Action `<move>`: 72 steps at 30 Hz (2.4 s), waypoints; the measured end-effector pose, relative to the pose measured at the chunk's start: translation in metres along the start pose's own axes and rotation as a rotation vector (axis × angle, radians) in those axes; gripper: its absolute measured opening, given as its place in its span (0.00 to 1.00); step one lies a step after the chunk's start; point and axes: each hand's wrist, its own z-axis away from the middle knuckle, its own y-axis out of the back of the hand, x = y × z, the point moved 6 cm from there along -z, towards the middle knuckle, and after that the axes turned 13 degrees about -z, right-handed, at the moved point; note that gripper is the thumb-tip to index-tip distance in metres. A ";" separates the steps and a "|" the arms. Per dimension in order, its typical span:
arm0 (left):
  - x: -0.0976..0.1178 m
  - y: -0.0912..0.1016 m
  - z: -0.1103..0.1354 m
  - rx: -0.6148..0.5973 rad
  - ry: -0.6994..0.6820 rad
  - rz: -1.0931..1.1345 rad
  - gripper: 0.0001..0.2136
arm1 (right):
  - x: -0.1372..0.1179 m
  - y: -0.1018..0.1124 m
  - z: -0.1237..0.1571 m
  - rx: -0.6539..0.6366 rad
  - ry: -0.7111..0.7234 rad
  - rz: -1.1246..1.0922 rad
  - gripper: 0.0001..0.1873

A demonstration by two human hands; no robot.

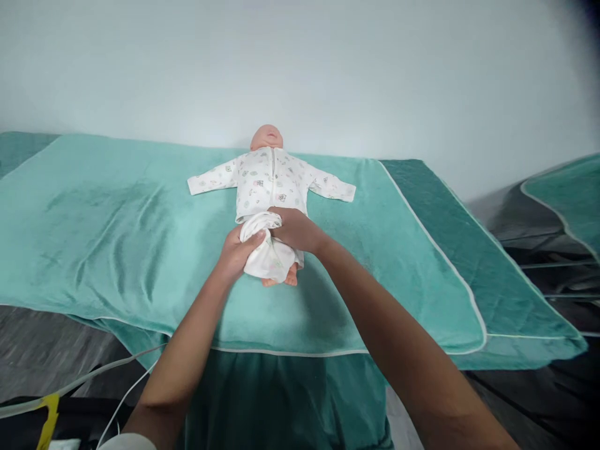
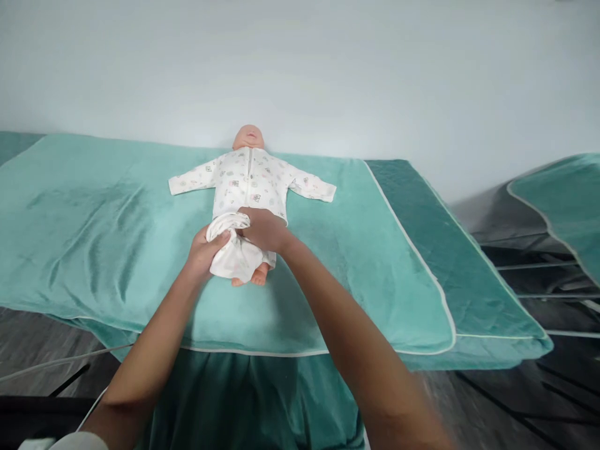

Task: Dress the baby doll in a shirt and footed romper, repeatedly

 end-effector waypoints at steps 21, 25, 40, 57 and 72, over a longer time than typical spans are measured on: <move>-0.027 -0.043 0.140 0.390 0.327 0.284 0.18 | 0.003 -0.013 0.016 -0.321 0.105 0.498 0.06; -0.042 -0.021 0.135 0.394 0.314 0.139 0.17 | 0.006 -0.016 0.017 -0.369 0.082 0.500 0.07; -0.025 0.006 0.109 0.055 0.282 -0.375 0.12 | 0.010 -0.018 0.021 -0.311 0.084 0.293 0.07; -0.003 0.045 0.026 0.337 -0.142 -0.740 0.02 | 0.009 -0.013 0.019 -0.222 0.053 0.286 0.10; -0.009 0.044 0.015 0.196 -0.064 -0.709 0.10 | 0.013 -0.006 -0.005 0.164 -0.058 0.435 0.12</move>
